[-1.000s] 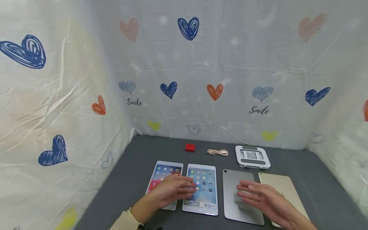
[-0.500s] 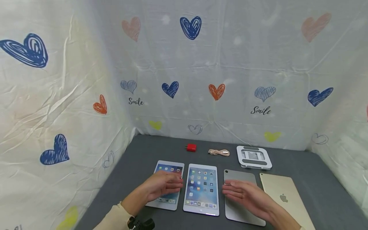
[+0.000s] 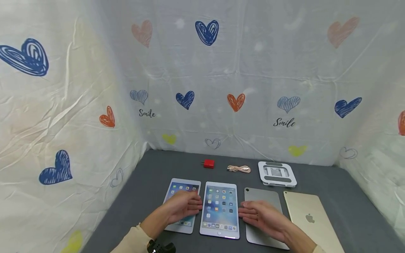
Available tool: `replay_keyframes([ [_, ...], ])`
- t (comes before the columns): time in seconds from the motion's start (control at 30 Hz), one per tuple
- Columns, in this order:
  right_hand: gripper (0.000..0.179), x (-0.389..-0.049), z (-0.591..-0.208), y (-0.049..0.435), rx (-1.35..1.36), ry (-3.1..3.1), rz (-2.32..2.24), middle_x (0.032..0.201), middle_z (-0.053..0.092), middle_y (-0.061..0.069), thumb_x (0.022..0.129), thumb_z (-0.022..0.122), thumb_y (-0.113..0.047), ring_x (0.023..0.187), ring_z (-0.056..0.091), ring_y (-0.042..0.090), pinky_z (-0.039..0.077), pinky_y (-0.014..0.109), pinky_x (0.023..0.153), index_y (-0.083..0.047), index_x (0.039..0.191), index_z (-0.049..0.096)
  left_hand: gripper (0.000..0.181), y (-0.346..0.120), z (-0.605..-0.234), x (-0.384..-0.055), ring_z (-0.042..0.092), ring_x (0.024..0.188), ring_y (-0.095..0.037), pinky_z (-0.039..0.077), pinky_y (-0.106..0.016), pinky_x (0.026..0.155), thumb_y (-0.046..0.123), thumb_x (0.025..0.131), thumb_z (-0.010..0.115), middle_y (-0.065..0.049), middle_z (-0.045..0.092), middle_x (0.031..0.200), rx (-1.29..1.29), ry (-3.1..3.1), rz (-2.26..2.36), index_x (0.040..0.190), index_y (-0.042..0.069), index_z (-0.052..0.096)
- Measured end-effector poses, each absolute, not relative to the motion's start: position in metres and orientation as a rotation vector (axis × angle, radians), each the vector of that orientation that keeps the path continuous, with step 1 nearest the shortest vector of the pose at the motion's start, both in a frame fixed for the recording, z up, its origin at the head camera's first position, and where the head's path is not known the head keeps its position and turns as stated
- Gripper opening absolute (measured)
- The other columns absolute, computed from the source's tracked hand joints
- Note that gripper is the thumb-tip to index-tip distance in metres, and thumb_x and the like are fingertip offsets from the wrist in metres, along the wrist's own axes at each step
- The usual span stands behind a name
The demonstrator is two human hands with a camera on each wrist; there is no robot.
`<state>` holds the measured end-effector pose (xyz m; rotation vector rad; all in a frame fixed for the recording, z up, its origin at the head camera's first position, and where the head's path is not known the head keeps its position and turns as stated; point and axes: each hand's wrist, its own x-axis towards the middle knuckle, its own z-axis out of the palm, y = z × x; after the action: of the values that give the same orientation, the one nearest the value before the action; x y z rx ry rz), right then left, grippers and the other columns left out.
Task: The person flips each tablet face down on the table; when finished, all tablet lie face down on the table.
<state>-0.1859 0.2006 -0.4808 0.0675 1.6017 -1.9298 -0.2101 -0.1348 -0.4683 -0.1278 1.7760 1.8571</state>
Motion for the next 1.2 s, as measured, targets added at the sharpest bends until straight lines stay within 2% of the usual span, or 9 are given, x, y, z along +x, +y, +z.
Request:
replay_keyframes([
  [0.2, 0.072, -0.183, -0.483, 0.197, 0.032, 1.604, -1.982, 0.149, 0.062, 0.031, 0.112, 0.06, -0.024, 0.133, 0.068, 0.029, 0.055, 0.042, 0.118, 0.026, 0.154, 0.028, 0.054, -0.131, -0.471, -0.21, 0.061, 0.14, -0.049, 0.051, -0.059, 0.12, 0.019, 0.11, 0.051, -0.042, 0.055, 0.151, -0.113, 1.824, 1.829, 0.147, -0.021, 0.05],
  [0.43, 0.061, -0.183, -0.485, 0.192, 0.071, 1.609, -2.016, 0.151, 0.057, 0.036, 0.113, 0.053, -0.022, 0.133, 0.068, 0.03, 0.054, 0.044, 0.12, 0.023, 0.15, 0.034, 0.049, -0.129, -0.473, -0.208, 0.069, 0.129, -0.04, 0.056, -0.055, 0.115, 0.019, 0.109, 0.052, -0.037, 0.061, 0.145, -0.134, 1.878, 1.827, 0.141, -0.018, 0.056],
  [0.57, 0.067, -0.184, -0.484, 0.191, 0.12, 1.61, -2.008, 0.154, 0.053, 0.037, 0.11, 0.051, -0.025, 0.132, 0.066, 0.028, 0.051, 0.046, 0.122, 0.022, 0.154, 0.033, 0.046, -0.127, -0.473, -0.208, 0.07, 0.124, -0.037, 0.059, -0.053, 0.112, 0.018, 0.107, 0.054, -0.036, 0.062, 0.143, -0.145, 1.887, 1.831, 0.138, -0.016, 0.058],
  [0.73, 0.07, -0.184, -0.482, 0.189, 0.128, 1.623, -1.968, 0.144, 0.057, 0.027, 0.11, 0.052, -0.031, 0.125, 0.062, 0.024, 0.053, 0.044, 0.117, 0.016, 0.157, 0.029, 0.042, -0.121, -0.474, -0.209, 0.071, 0.118, -0.035, 0.06, -0.053, 0.109, 0.016, 0.105, 0.058, -0.033, 0.064, 0.138, -0.179, 1.83, 1.849, 0.135, -0.013, 0.059],
  [0.83, 0.068, -0.184, -0.48, 0.19, 0.115, 1.591, -1.97, 0.142, 0.057, 0.025, 0.112, 0.05, -0.033, 0.124, 0.063, 0.025, 0.054, 0.048, 0.116, 0.011, 0.158, 0.027, 0.041, -0.115, -0.475, -0.209, 0.072, 0.116, -0.034, 0.061, -0.053, 0.108, 0.015, 0.104, 0.058, -0.032, 0.066, 0.136, -0.187, 1.804, 1.855, 0.134, -0.013, 0.059],
  [0.93, 0.069, -0.182, -0.478, 0.196, 0.074, 1.541, -1.971, 0.153, 0.05, 0.032, 0.114, 0.047, -0.033, 0.13, 0.062, 0.03, 0.052, 0.054, 0.119, 0.01, 0.161, 0.023, 0.042, -0.109, -0.477, -0.209, 0.073, 0.115, -0.033, 0.061, -0.052, 0.108, 0.016, 0.105, 0.057, -0.03, 0.068, 0.134, -0.176, 1.799, 1.848, 0.134, -0.013, 0.061],
  [1.03, 0.072, -0.179, -0.477, 0.205, 0.03, 1.539, -1.955, 0.165, 0.034, 0.04, 0.114, 0.045, -0.035, 0.142, 0.055, 0.038, 0.05, 0.059, 0.12, 0.011, 0.163, 0.019, 0.041, -0.102, -0.48, -0.209, 0.075, 0.111, -0.029, 0.063, -0.05, 0.107, 0.016, 0.104, 0.057, -0.027, 0.071, 0.131, -0.16, 1.786, 1.842, 0.132, -0.013, 0.064],
  [1.13, 0.075, -0.178, -0.473, 0.217, 0.03, 1.578, -1.925, 0.17, 0.024, 0.042, 0.115, 0.043, -0.038, 0.149, 0.05, 0.042, 0.049, 0.06, 0.121, 0.012, 0.164, 0.016, 0.041, -0.096, -0.484, -0.208, 0.077, 0.107, -0.026, 0.064, -0.047, 0.104, 0.017, 0.105, 0.057, -0.024, 0.074, 0.127, -0.143, 1.754, 1.839, 0.131, -0.012, 0.067],
  [1.2, 0.077, -0.177, -0.47, 0.225, 0.04, 1.597, -1.899, 0.17, 0.024, 0.043, 0.116, 0.043, -0.039, 0.147, 0.052, 0.042, 0.05, 0.061, 0.12, 0.012, 0.165, 0.014, 0.041, -0.093, -0.484, -0.207, 0.078, 0.109, -0.027, 0.065, -0.046, 0.104, 0.019, 0.106, 0.057, -0.022, 0.075, 0.127, -0.122, 1.722, 1.836, 0.131, -0.012, 0.068],
])
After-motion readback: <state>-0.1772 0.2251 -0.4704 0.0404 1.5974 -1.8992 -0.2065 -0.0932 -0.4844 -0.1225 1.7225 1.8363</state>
